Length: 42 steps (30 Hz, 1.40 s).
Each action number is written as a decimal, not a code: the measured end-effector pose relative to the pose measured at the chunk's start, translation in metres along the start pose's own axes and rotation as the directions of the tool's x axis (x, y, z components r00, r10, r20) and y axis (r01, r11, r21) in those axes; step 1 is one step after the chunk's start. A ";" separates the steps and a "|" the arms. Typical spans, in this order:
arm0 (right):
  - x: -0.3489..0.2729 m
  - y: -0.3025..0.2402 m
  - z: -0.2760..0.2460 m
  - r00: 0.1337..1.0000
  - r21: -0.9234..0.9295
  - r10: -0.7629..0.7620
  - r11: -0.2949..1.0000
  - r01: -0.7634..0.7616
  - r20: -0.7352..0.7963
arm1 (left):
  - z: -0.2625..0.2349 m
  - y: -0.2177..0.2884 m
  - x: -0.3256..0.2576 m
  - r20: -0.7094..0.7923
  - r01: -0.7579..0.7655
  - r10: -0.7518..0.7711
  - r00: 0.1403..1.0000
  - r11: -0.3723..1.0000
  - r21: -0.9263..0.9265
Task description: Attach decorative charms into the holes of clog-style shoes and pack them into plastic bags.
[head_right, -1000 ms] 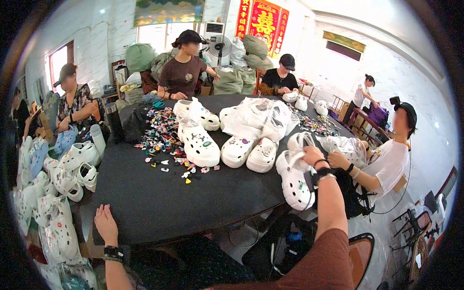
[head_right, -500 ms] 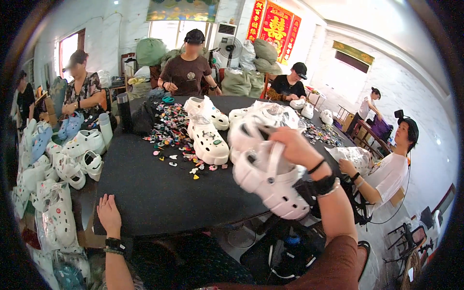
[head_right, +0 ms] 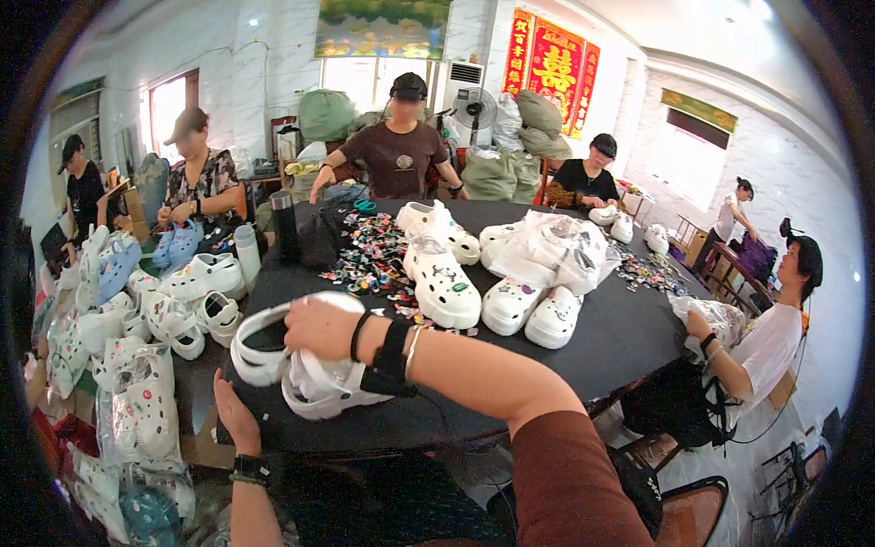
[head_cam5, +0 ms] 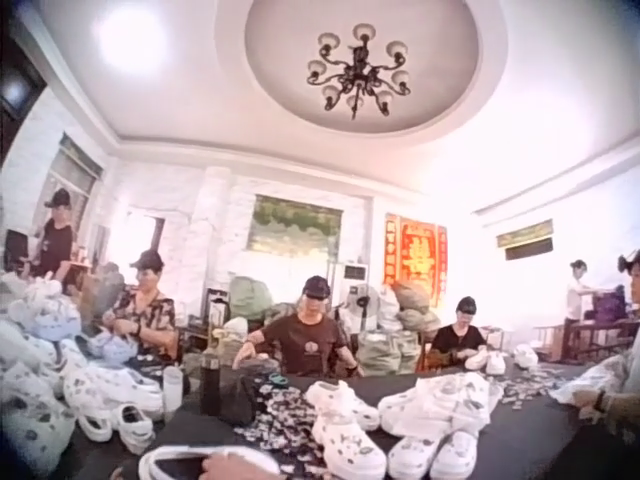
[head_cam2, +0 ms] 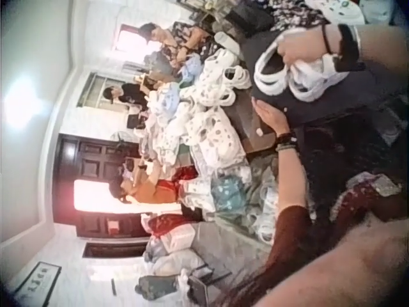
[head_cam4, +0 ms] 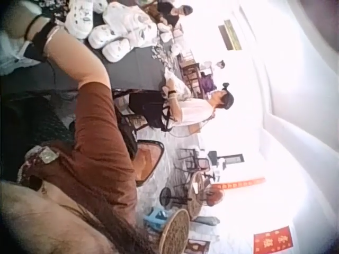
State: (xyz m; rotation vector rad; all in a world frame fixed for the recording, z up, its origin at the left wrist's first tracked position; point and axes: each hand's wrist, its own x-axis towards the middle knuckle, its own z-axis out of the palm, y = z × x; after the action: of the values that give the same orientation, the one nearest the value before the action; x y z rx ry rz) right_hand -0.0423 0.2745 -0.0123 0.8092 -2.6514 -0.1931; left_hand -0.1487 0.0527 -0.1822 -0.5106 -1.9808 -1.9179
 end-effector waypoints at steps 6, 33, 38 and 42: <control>0.003 -0.022 0.029 0.987 0.196 0.145 0.972 -0.128 -0.076 | -0.005 0.003 -0.002 0.069 -0.021 0.020 0.997 1.000 0.010; -0.132 -0.073 -0.027 0.748 0.562 0.627 0.546 -0.621 0.217 | -0.004 0.009 -0.003 0.098 -0.071 0.046 0.994 0.960 0.269; -0.158 -0.074 -0.019 0.682 0.258 0.682 0.631 -0.731 0.266 | 0.000 0.005 0.001 0.105 -0.062 0.039 0.994 0.972 0.227; -0.151 -0.075 0.006 0.758 0.286 0.636 0.706 -0.648 0.147 | 0.000 0.006 0.001 0.164 -0.026 -0.002 0.987 0.985 0.171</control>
State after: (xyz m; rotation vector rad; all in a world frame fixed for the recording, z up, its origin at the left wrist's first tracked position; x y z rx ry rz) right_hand 0.1101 0.2981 -0.0806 -0.0983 -2.8551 0.4254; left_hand -0.1465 0.0530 -0.1768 -0.6482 -2.2161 -1.7250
